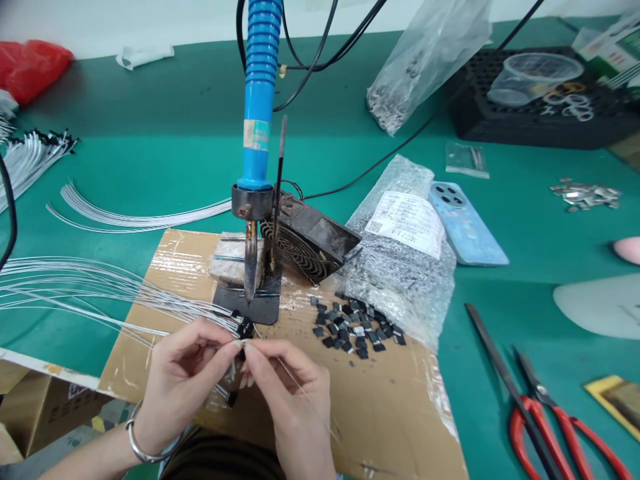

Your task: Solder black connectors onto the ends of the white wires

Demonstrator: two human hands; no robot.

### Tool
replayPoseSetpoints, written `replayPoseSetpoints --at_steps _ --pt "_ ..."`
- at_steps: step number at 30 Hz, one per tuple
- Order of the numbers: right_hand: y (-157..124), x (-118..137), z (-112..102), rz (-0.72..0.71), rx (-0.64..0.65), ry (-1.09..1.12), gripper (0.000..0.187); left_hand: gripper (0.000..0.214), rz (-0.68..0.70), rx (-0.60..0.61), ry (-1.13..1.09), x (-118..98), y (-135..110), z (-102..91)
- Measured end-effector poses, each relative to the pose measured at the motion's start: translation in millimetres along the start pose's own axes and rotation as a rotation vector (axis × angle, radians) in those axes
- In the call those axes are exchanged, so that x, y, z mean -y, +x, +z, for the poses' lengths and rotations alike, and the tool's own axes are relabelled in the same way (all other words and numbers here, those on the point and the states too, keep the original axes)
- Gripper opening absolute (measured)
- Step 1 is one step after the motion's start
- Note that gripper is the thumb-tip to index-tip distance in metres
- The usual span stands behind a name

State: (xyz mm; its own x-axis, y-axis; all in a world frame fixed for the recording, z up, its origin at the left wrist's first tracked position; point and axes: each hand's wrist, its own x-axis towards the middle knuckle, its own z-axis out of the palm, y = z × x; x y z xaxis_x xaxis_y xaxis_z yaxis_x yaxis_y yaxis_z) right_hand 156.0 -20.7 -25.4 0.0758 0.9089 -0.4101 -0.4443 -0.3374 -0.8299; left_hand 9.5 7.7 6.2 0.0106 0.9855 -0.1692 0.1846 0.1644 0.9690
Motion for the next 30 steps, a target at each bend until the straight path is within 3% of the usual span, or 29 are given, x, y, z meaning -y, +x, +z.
replayPoseSetpoints --at_steps 9,22,27,30 --pt "-4.0 17.8 9.2 0.051 -0.086 -0.019 0.033 0.018 0.001 0.02 0.059 -3.5 -0.1 2.5" --pt "0.2 27.1 5.6 0.147 0.0 0.016 0.032 0.018 0.012 0.099 0.108 -4.6 1.4 -3.9" --pt "6.1 24.1 -4.3 0.14 0.117 0.003 0.03 0.018 0.012 0.123 0.124 -7.9 2.6 -5.6" --pt "5.3 24.5 -3.6 0.14 0.094 -0.003 0.03 0.019 -0.019 0.121 0.105 -7.9 3.6 -5.2"
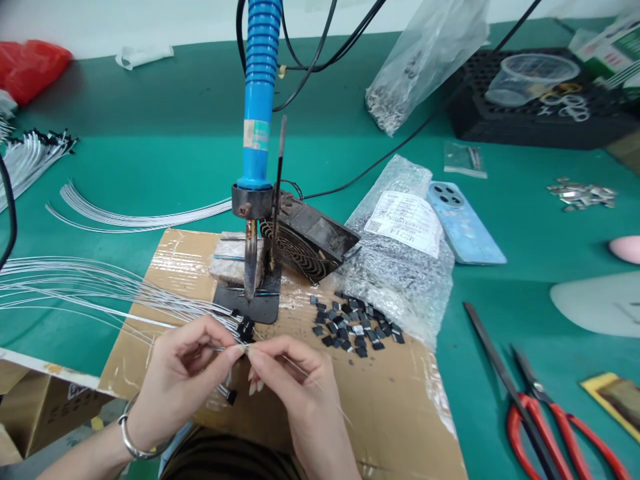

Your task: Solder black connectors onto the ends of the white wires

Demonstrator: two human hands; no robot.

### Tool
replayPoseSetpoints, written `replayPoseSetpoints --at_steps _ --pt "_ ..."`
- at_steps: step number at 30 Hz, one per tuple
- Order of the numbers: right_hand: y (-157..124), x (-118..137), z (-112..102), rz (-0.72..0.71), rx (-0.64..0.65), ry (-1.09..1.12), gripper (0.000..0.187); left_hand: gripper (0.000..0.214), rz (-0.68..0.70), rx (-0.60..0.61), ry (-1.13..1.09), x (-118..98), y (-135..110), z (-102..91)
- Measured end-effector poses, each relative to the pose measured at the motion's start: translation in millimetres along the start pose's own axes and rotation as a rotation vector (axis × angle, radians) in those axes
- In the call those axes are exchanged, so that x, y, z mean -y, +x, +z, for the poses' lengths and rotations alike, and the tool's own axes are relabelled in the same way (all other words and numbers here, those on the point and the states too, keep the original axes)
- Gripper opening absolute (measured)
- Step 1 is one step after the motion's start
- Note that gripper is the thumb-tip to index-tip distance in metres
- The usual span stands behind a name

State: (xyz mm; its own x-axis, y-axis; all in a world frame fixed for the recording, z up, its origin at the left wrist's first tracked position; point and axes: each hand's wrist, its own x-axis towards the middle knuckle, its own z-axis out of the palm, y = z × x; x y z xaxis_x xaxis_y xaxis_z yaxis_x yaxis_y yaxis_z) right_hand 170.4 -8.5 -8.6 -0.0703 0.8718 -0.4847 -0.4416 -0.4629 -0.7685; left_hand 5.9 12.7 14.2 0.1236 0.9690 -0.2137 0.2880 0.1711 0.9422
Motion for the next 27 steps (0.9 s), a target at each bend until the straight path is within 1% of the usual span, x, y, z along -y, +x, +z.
replayPoseSetpoints --at_steps 3,6,10,13,18,20,22,24,25,26,27 --pt "-3.4 1.6 5.9 -0.002 -0.066 0.016 0.032 0.02 -0.022 -0.008 -0.023 1.2 0.5 1.1" --pt "-4.9 -0.3 9.0 -0.009 -0.076 0.034 0.033 0.019 0.002 -0.026 -0.024 1.5 -0.1 2.5" --pt "-2.0 -9.9 5.1 -0.055 -0.035 0.078 0.029 0.018 0.045 -0.063 -0.01 2.3 -2.0 4.9" --pt "-0.5 -17.4 2.7 -0.082 -0.013 0.1 0.025 0.018 0.063 -0.106 -0.001 7.4 -4.5 7.9" --pt "-2.6 -26.1 9.7 -0.114 -0.052 0.138 0.024 0.022 0.003 -0.117 -0.103 16.9 -8.7 13.4" --pt "-3.7 -29.5 12.8 -0.124 -0.079 0.144 0.024 0.022 -0.009 -0.112 -0.131 16.3 -7.9 13.6" --pt "-4.6 -31.7 11.4 -0.122 -0.096 0.143 0.024 0.02 -0.016 -0.108 -0.128 13.2 -5.4 12.1" --pt "-5.1 -30.6 2.4 -0.157 -0.161 0.071 0.025 0.018 -0.021 -0.114 -0.103 9.3 -1.8 9.4" --pt "-5.1 -28.4 -5.2 -0.197 -0.224 -0.016 0.025 0.016 -0.025 -0.116 -0.091 7.4 0.0 7.8" --pt "-4.7 -25.1 -14.4 -0.265 -0.306 -0.15 0.025 0.015 -0.028 -0.119 -0.084 5.8 1.7 6.2" --pt "-3.8 -21.0 -24.6 -0.343 -0.372 -0.329 0.025 0.014 -0.029 -0.12 -0.081 4.6 3.0 4.8"
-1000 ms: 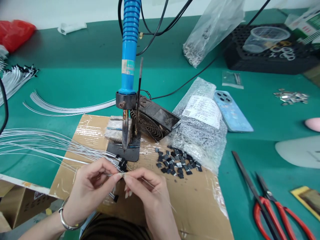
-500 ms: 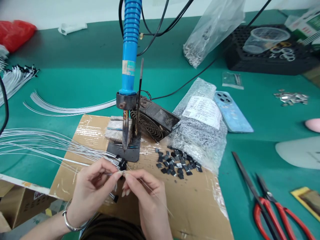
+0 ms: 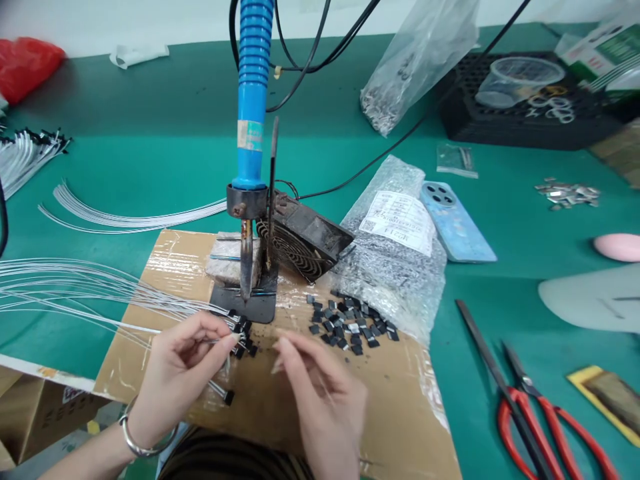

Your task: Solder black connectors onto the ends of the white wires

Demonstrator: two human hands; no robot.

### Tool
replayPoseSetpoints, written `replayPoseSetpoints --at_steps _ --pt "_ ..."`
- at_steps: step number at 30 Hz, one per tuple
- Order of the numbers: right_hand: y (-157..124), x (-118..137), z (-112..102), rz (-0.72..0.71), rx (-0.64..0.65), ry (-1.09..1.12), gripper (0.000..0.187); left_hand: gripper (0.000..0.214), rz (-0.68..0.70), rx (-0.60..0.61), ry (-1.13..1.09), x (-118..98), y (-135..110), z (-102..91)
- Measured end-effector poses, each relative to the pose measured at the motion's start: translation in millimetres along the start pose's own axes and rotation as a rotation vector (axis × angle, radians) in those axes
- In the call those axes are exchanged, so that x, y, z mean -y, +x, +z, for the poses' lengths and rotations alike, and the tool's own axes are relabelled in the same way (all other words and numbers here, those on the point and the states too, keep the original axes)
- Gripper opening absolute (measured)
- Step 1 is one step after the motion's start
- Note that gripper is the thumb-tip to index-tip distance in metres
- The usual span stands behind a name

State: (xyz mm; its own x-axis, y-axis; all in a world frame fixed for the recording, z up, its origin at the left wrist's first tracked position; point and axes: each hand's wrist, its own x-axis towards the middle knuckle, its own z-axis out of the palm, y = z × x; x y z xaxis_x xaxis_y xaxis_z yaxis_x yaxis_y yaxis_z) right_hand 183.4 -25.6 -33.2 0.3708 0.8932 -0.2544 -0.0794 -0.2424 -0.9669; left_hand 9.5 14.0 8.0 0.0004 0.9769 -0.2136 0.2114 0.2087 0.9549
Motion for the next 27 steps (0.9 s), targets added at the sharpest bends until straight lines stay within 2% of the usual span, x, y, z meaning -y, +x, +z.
replayPoseSetpoints --at_steps 2,4,6,8,12,16,19,22,25,27 --pt "12.5 -0.3 -18.3 -0.18 -0.122 -0.38 0.029 0.013 -0.004 0.014 -0.001 -1.6 1.7 -1.9" --pt "24.6 -0.4 -30.3 -0.286 -0.176 -0.689 0.042 0.014 -0.007 0.029 0.012 -1.2 1.8 -2.9" --pt "33.1 -1.1 -33.9 -0.392 -0.206 -0.891 0.058 0.016 -0.005 0.029 0.031 1.1 0.7 -2.9" --pt "36.9 -2.4 -31.4 -0.481 -0.189 -0.987 0.062 0.017 0.006 0.012 0.04 4.2 -0.5 -2.5" --pt "33.0 -4.6 -25.9 -0.535 -0.129 -0.989 0.047 0.017 0.037 -0.001 0.046 5.2 -0.8 -2.0" --pt "25.8 -5.4 -31.5 -0.551 -0.093 -1.024 0.033 0.015 0.058 0.003 0.068 -2.9 1.0 -2.9" --pt "24.3 -6.8 -40.4 -0.557 -0.087 -1.073 0.032 0.015 0.082 -0.006 0.086 -8.4 2.1 -3.5" --pt "24.8 -7.3 -47.9 -0.569 -0.022 -1.028 0.029 0.015 0.088 -0.006 0.103 -10.7 3.3 -3.9" --pt "22.0 -2.4 -48.2 -0.647 0.037 -0.963 0.024 0.014 0.087 -0.009 0.103 -11.3 4.8 -4.6" --pt "17.8 4.1 -44.7 -0.683 0.026 -0.932 0.024 0.014 0.08 -0.009 0.091 -11.3 6.0 -5.2"
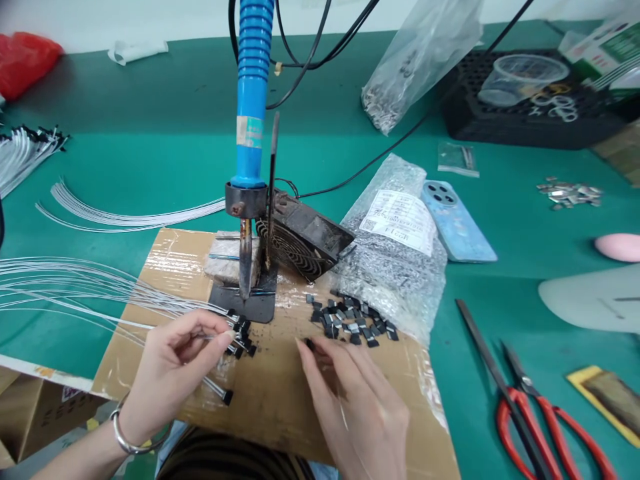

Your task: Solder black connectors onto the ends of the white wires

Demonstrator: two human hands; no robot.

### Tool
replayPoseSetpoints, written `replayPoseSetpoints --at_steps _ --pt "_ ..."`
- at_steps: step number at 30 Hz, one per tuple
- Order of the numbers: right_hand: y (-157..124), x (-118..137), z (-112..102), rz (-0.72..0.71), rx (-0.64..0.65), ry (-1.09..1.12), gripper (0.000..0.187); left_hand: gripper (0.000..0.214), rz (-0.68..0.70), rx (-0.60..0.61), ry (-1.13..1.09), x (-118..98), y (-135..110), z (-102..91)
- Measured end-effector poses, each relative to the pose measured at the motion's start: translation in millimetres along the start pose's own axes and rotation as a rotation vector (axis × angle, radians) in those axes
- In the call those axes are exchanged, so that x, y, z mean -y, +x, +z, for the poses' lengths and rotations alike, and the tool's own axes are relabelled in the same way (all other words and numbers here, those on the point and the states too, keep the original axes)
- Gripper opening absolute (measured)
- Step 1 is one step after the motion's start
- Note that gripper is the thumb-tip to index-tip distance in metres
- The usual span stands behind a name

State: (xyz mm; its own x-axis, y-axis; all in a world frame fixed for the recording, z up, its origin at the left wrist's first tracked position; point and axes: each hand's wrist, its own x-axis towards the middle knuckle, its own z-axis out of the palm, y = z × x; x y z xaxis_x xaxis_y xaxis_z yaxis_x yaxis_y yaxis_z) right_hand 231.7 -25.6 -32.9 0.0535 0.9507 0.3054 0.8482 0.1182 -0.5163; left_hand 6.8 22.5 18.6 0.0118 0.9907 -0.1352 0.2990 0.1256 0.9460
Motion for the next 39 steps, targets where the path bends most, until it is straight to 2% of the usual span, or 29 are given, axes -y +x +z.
replayPoseSetpoints --at_steps 5,10,13,17,19,21,24,28,34,39 --pt "1.3 9.5 -6.0 0.126 -0.114 0.063 0.026 0.012 -0.005 -0.008 -0.022 3.5 1.4 -1.0" --pt "-5.0 -8.8 4.6 0.113 0.018 0.102 0.016 0.01 0.016 -0.025 -0.051 9.7 -1.2 -0.9" --pt "-8.2 -14.5 10.7 0.021 0.008 0.018 0.017 0.01 0.036 -0.034 -0.059 7.0 -1.2 -0.8" --pt "-10.4 -13.8 10.3 -0.162 -0.04 -0.108 0.007 0.01 0.046 -0.017 -0.038 -2.0 1.6 -1.2" --pt "-11.0 -14.5 8.3 -0.185 -0.058 -0.131 0.007 0.011 0.049 -0.025 -0.04 -3.9 2.6 -1.2" --pt "-9.6 -15.5 5.8 -0.149 -0.043 -0.109 0.01 0.011 0.046 -0.024 -0.041 -2.8 2.9 -0.8" --pt "-2.1 -13.4 0.0 -0.023 -0.003 -0.066 0.023 0.011 0.051 -0.023 -0.052 2.6 1.8 0.1" --pt "9.1 -6.6 -6.6 0.125 -0.014 -0.029 0.039 0.011 0.068 -0.036 -0.071 8.9 -1.1 0.8" --pt "4.9 -7.8 2.7 0.362 0.101 0.124 0.033 0.011 0.068 -0.029 -0.05 10.0 -3.3 0.2" --pt "3.1 -11.2 4.3 0.365 0.128 0.126 0.033 0.01 0.057 -0.036 -0.026 3.7 -0.5 0.0"
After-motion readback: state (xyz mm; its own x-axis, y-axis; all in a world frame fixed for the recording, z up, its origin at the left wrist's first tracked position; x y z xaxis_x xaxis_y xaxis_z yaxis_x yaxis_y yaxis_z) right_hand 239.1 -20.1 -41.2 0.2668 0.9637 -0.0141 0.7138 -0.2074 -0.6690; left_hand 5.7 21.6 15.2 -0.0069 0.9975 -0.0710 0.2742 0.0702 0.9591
